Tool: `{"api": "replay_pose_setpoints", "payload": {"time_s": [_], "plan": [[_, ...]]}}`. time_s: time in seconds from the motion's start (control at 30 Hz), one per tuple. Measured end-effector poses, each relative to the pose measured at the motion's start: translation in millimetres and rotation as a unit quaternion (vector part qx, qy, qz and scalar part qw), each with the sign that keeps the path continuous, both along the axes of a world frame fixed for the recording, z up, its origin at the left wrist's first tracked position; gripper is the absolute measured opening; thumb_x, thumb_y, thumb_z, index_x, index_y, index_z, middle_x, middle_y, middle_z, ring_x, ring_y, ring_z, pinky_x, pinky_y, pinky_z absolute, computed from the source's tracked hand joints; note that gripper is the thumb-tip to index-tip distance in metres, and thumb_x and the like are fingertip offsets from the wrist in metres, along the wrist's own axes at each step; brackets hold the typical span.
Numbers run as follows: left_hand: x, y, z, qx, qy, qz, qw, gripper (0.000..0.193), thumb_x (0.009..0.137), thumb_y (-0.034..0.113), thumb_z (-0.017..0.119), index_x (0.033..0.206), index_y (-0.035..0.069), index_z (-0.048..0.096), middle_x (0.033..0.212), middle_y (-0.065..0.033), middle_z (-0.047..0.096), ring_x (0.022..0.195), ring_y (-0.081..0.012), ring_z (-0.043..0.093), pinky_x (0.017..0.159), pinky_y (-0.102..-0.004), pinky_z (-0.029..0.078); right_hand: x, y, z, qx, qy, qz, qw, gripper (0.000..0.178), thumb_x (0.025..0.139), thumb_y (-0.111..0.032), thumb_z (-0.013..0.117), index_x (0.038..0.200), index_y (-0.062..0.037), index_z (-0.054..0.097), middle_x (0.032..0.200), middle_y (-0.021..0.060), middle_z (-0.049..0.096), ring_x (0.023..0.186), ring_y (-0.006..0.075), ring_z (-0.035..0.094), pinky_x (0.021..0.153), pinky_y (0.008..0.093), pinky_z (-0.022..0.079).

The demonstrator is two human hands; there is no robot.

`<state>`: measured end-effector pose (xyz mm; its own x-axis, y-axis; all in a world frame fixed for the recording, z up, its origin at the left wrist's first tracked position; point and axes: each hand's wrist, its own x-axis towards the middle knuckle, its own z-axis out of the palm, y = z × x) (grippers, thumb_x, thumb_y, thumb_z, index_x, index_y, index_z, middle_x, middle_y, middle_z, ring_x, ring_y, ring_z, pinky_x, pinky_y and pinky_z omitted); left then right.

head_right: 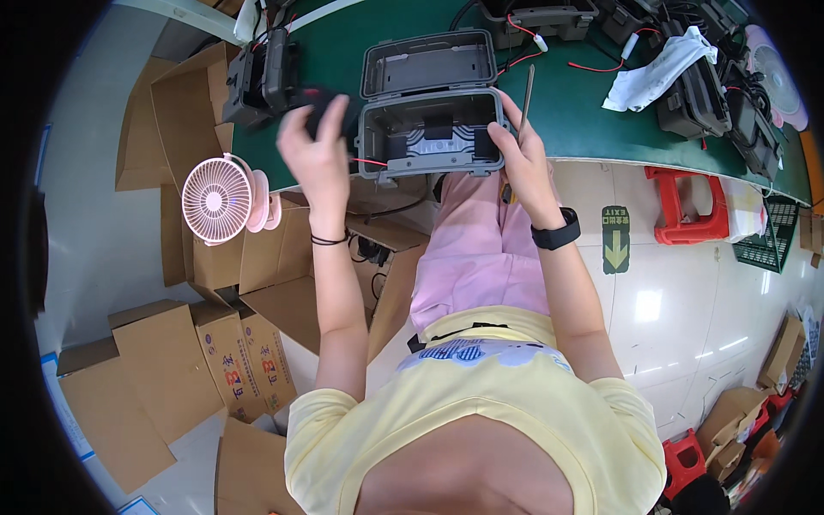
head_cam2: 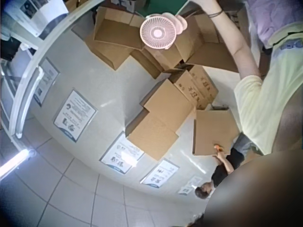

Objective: Assembling electronic boxes by inserting cables and using a screwdriver to fasten components, then packing them into shipping cartons.

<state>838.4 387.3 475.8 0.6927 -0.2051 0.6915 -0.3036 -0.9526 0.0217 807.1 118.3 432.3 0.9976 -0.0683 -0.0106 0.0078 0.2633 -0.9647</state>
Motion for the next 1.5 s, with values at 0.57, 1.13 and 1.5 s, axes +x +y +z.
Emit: {"api": "replay_pose_setpoints", "payload": {"time_s": [0.57, 1.13, 1.5], "plan": [[-61, -22, -12, -0.001, 0.048, -0.282, 0.958, 0.045, 0.081, 0.017, 0.076, 0.124, 0.012, 0.065, 0.092, -0.0015, 0.062, 0.067, -0.0184, 0.059, 0.059, -0.03, 0.047, 1, -8, 3, 0.006, 0.023, 0.003, 1.0, 0.053, 0.101, -0.018, 0.053, 0.149, 0.0019, 0.042, 0.13, 0.0104, 0.061, 0.112, 0.0125, 0.061, 0.097, 0.025, 0.047], [-14, -42, 31, 0.012, 0.286, -0.189, 0.939, 0.022, 0.076, 0.002, 0.068, 0.091, 0.014, 0.079, 0.091, -0.0067, 0.061, 0.086, -0.0262, 0.065, 0.071, -0.0379, 0.053, 1, -12, -3, 0.004, 0.02, 0.023, 1.0, 0.055, 0.1, -0.02, 0.055, 0.149, 0.0003, 0.042, 0.132, 0.0112, 0.06, 0.116, 0.0148, 0.058, 0.101, 0.0266, 0.044], [-8, -58, 31, -0.024, 0.266, -0.173, 0.948, 0.038, 0.068, 0.003, 0.079, 0.106, 0.007, 0.073, 0.102, -0.011, 0.068, 0.079, -0.0267, 0.069, 0.07, -0.0377, 0.057, 69, -30, 3, -0.186, -0.01, -0.061, 0.981, 0.063, 0.091, -0.041, 0.07, 0.135, 0.0021, 0.056, 0.115, 0.0106, 0.067, 0.09, 0.0127, 0.062, 0.083, 0.0253, 0.048]]}}
